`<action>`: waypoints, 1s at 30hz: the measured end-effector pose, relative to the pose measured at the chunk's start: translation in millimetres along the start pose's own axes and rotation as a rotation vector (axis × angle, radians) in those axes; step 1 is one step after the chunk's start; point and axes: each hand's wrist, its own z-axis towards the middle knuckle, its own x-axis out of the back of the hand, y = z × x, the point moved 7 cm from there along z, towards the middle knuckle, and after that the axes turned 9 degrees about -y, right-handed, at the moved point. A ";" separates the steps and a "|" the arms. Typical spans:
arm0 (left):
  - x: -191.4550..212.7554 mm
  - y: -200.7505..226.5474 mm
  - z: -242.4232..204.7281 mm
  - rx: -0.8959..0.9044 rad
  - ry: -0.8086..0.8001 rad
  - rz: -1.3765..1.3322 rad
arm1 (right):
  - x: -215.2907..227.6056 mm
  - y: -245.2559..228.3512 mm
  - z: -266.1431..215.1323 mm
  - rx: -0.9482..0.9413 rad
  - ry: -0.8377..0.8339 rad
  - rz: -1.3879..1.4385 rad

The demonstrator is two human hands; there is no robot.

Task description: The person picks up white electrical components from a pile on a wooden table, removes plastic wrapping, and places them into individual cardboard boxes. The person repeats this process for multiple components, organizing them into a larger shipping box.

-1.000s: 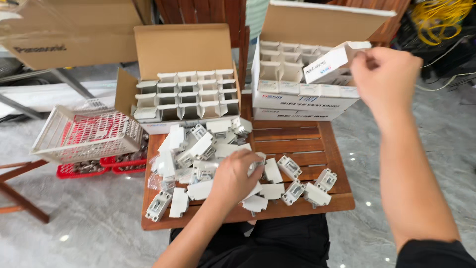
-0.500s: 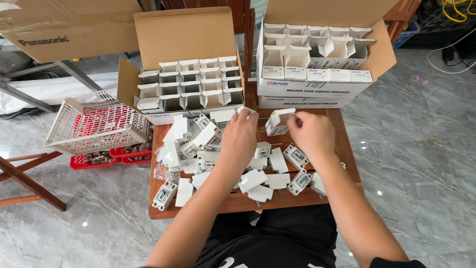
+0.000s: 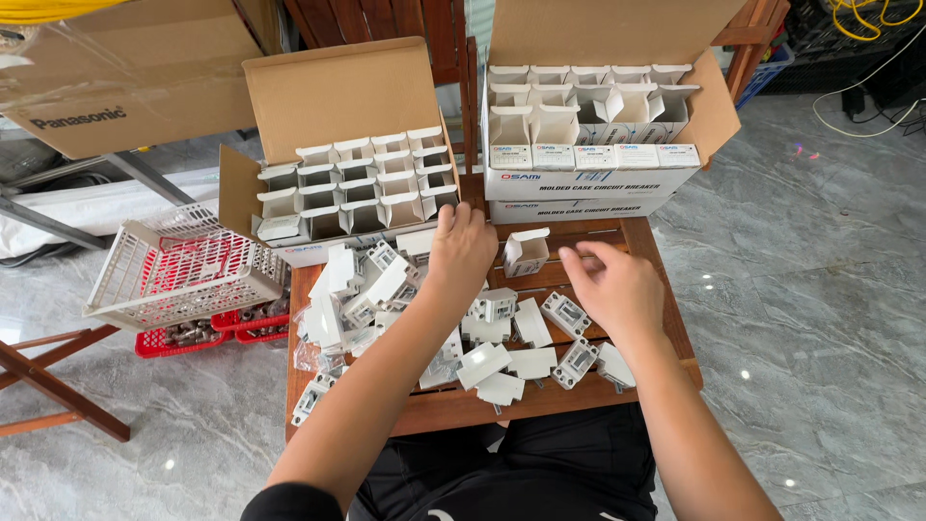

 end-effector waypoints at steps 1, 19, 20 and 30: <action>9.1 -4.1 -4.4 0.007 -0.022 -0.061 | 2.9 5.8 -3.9 -0.006 0.035 0.048; 105.1 11.5 -91.2 0.411 -0.226 -2.180 | -5.6 -55.3 -33.6 0.321 -0.429 1.247; 106.6 10.1 -93.2 0.407 -0.256 -2.185 | -4.9 -57.4 -35.3 0.328 -0.443 1.277; 104.9 11.9 -85.4 0.440 -0.449 -2.009 | 11.7 -50.3 -41.8 0.511 -0.318 0.887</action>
